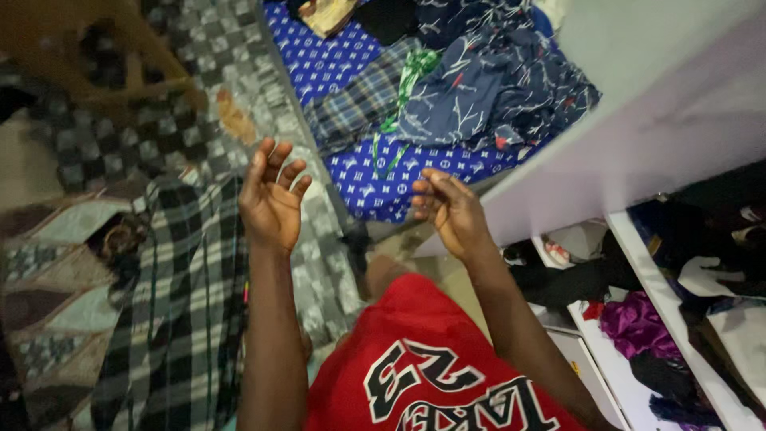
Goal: The person picks up various clothing items from a bed, folds or bundles them by hand, and places them into a wardrobe, including putting a black shirt on a red hanger and hanging it up.
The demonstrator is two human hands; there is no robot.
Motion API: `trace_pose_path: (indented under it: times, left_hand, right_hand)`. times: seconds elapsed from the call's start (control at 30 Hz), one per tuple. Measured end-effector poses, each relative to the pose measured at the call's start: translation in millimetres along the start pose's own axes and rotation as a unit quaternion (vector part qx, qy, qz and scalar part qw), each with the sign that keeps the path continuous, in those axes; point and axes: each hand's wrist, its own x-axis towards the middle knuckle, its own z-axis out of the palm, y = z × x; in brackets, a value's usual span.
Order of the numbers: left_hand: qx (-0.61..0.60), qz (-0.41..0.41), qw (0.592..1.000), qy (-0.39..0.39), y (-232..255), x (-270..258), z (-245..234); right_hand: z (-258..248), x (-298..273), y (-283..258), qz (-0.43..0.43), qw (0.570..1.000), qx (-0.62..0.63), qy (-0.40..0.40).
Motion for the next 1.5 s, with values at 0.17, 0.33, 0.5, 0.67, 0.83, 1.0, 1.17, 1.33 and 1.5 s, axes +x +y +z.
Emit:
trace_pose_path:
  times: [0.17,0.33,0.5,0.67,0.83,1.0,1.17,1.33,1.5]
  left_hand:
    - [-0.039,-0.067,0.997,0.004,-29.7,92.0,-13.6]
    - [-0.021,-0.160,0.987,-0.006,-59.4,217.1,-23.4]
    - [0.044,-0.210,0.977,0.006,-62.2,348.3,-25.4]
    - [0.042,-0.226,0.973,0.016,-54.8,453.9,-24.5]
    - [0.038,-0.231,0.972,0.027,-54.1,526.1,-39.8]
    - [0.049,-0.257,0.964,0.047,-64.2,598.3,-78.4]
    - [0.063,-0.296,0.950,0.073,-87.8,696.5,-129.7]
    - [0.068,-0.348,0.934,0.045,-129.5,828.6,-192.1]
    - [0.145,-0.428,0.892,0.023,-191.8,952.5,-233.5]
  right_hand:
    - [-38.5,97.2,35.1,0.035,0.986,0.085,0.137]
    - [-78.9,221.8,75.9,-0.008,0.964,0.192,0.184]
    - [-84.8,309.9,97.2,-0.020,0.942,0.211,0.261]
    - [-90.6,388.2,101.5,-0.005,0.940,0.227,0.255]
    - [-80.9,449.1,71.8,-0.012,0.952,0.246,0.183]
    - [-35.2,513.8,23.2,-0.026,0.962,0.223,0.154]
    - [9.7,596.8,16.9,0.010,0.970,0.152,0.189]
    - [9.0,722.9,68.8,0.067,0.962,0.080,0.251]
    - [-19.7,855.0,161.4,0.113,0.939,0.037,0.323]
